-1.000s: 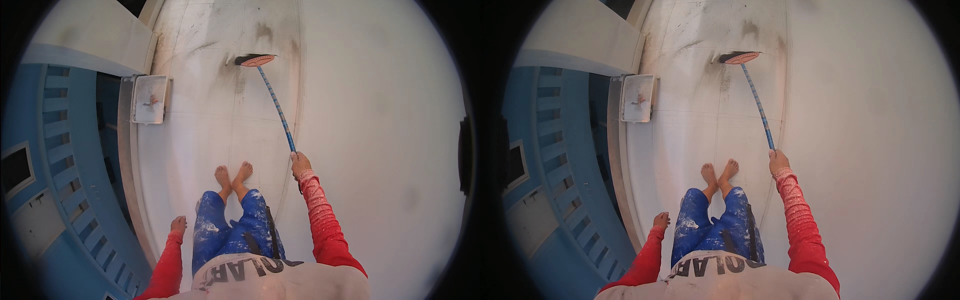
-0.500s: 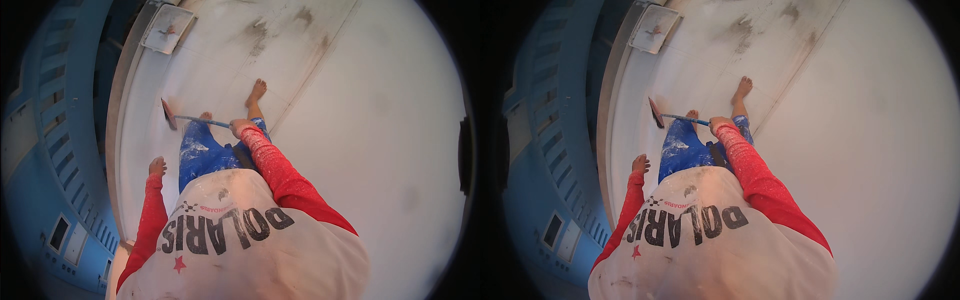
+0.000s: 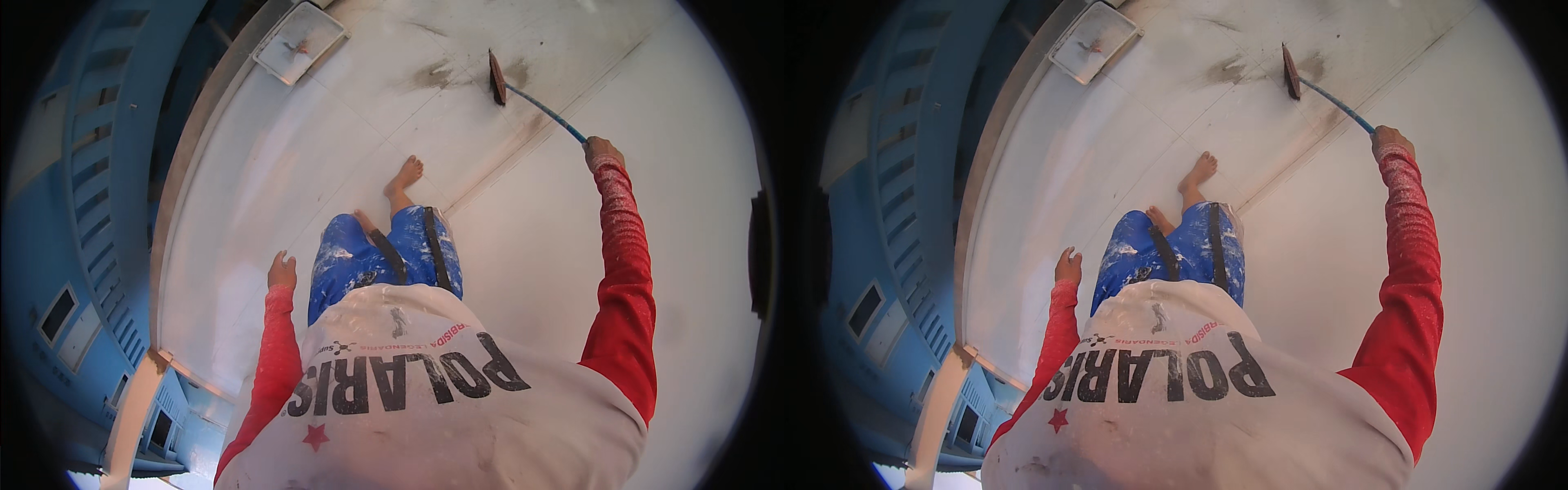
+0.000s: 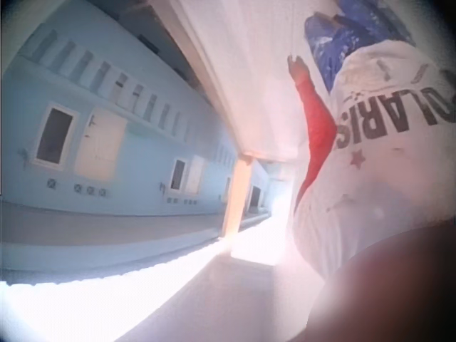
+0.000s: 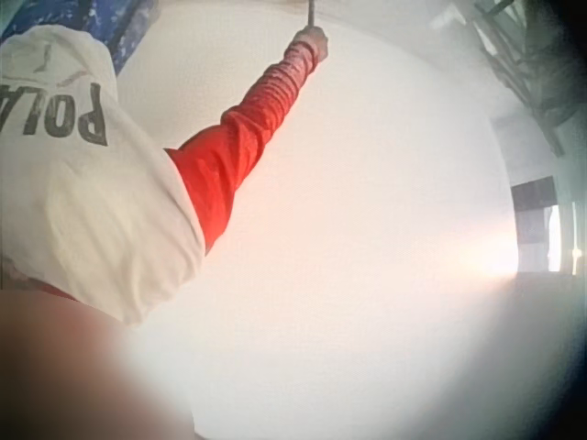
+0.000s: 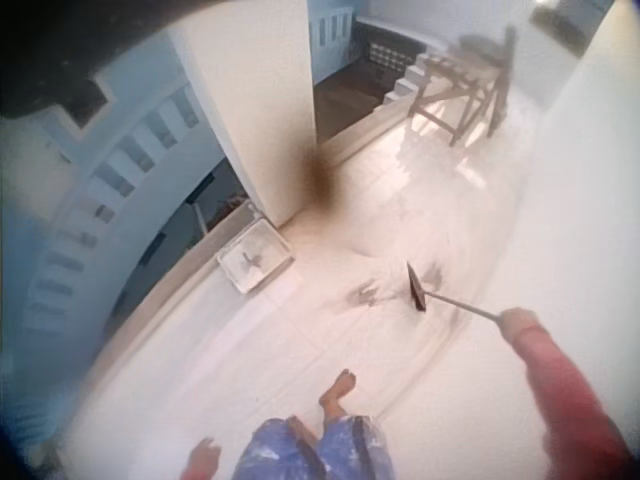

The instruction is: The person sweeps a white tiled floor with a broom, moving debris toward a dustpan. They briefly lift the dustpan to position it, then continue sweeping around a wooden scaffold and wheelbarrow.

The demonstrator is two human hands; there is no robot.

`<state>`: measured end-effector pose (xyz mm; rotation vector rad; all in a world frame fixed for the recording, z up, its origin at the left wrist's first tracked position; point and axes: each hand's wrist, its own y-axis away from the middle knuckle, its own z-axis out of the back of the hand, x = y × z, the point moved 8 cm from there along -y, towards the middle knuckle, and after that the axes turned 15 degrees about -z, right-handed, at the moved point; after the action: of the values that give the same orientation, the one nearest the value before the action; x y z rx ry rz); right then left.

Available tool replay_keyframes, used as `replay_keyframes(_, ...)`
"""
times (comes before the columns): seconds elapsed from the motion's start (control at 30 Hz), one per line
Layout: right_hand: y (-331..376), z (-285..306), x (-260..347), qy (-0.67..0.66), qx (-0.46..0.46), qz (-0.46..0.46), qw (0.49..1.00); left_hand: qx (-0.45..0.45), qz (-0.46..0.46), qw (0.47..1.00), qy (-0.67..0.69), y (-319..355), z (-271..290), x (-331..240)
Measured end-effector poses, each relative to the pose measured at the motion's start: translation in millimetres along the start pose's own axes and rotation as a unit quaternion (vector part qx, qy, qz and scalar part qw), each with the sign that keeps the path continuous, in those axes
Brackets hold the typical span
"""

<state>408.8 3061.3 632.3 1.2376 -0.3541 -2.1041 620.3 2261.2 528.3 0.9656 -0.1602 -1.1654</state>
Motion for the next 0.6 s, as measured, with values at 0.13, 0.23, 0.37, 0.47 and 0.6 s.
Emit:
replay_keyframes(0.13, 57, 43, 9, -0.035, 0.025, 0.086, 0.995, -0.014, 0.057, 0.995, 0.078, 22, -30, 55)
replay_keyframes(0.23, 117, 24, 102, -0.051, 0.025, 0.211, 0.976, -0.027, 0.075, 0.991, 0.108, 36, -50, 76)
replay_keyframes(0.37, 151, -85, 267, -0.065, 0.114, 0.273, 0.953, -0.034, 0.043, 0.995, 0.088, 18, -41, 47)
replay_keyframes(0.47, 164, -132, 308, -0.076, 0.118, 0.233, 0.962, -0.080, 0.054, 0.988, 0.117, 37, -20, 52)
replay_keyframes(0.6, 79, -136, 223, -0.075, 0.106, 0.218, 0.967, -0.113, 0.160, 0.962, 0.189, 91, -36, 128)
